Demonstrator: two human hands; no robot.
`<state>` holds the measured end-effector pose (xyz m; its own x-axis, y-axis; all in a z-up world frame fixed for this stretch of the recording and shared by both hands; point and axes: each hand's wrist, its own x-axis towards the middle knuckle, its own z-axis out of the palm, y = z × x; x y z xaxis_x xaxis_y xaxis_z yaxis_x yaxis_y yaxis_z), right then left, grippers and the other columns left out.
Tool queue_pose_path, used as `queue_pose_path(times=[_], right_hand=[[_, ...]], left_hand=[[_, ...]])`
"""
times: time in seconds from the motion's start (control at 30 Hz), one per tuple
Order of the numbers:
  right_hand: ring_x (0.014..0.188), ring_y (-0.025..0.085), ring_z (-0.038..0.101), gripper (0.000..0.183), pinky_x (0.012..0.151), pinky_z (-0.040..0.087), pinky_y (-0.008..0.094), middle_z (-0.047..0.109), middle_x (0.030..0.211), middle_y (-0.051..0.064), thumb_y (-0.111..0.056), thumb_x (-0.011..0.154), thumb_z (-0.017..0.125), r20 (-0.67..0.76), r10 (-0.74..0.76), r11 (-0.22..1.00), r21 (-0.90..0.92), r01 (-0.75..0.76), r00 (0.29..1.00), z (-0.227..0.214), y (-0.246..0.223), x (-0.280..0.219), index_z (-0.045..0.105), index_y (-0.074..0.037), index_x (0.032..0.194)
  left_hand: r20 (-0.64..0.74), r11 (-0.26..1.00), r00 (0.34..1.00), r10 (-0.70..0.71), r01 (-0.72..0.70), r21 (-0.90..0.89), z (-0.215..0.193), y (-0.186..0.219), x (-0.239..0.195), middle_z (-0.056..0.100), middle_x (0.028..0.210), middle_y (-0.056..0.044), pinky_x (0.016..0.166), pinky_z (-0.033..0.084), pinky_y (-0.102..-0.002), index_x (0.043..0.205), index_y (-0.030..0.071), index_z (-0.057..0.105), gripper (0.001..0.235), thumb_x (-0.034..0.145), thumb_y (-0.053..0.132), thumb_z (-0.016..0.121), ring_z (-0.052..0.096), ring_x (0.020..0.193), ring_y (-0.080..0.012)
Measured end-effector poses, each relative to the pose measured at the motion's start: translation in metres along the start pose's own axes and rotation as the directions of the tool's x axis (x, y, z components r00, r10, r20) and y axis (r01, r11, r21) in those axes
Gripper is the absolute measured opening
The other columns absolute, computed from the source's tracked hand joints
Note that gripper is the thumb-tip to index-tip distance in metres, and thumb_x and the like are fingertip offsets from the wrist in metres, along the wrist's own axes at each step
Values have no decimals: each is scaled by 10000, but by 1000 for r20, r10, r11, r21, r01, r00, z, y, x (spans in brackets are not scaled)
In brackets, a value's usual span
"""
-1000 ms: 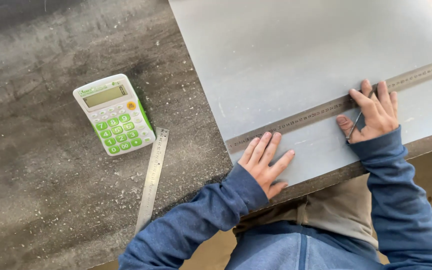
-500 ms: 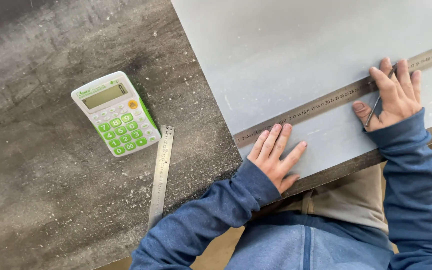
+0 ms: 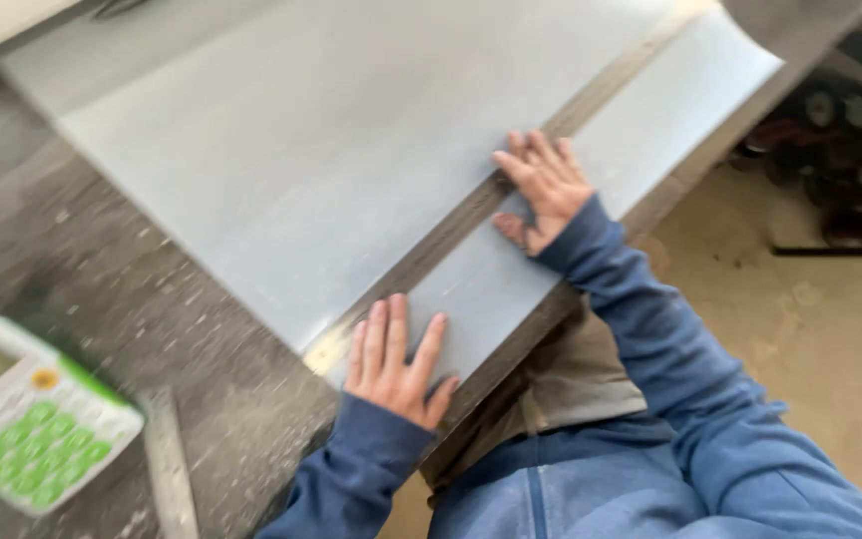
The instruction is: Measure and mark layout lines on a sheet of material using a ruler and a scribe.
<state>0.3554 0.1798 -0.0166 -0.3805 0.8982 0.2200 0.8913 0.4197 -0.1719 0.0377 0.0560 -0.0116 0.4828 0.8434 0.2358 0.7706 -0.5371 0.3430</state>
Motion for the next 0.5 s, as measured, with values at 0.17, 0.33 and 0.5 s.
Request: queue_pose_path(times=[0.17, 0.33, 0.5], right_hand=[[1479, 391, 458, 670, 1241, 306, 575, 470, 1592, 171, -523, 995, 610, -43, 91, 995, 33, -89, 995, -8, -14, 3, 492, -117, 1514], [1475, 403, 448, 689, 1242, 302, 556, 469, 1586, 184, -529, 968, 654, -40, 137, 987, 87, -133, 990, -4, -15, 3, 493, -114, 1493], [1440, 404, 495, 677, 1217, 356, 556, 516, 1548, 182, -500, 928, 716, -100, 138, 988, 82, -130, 985, 2, -14, 2, 549, -104, 1450]], left_hand=[[-64, 994, 996, 56, -49, 98, 6, 2, 2, 482, 1547, -248, 1166, 389, -524, 1481, 248, 552, 686, 930, 647, 472, 479, 1418, -425], [-85, 993, 995, 47, -38, 108, 7, 1, 1, 485, 1554, -235, 1176, 379, -509, 1471, 252, 563, 676, 950, 656, 414, 473, 1437, -403], [-99, 996, 993, 58, -51, 76, 7, 0, 1, 472, 1554, -247, 1197, 358, -510, 1478, 234, 556, 683, 947, 647, 435, 469, 1435, -404]])
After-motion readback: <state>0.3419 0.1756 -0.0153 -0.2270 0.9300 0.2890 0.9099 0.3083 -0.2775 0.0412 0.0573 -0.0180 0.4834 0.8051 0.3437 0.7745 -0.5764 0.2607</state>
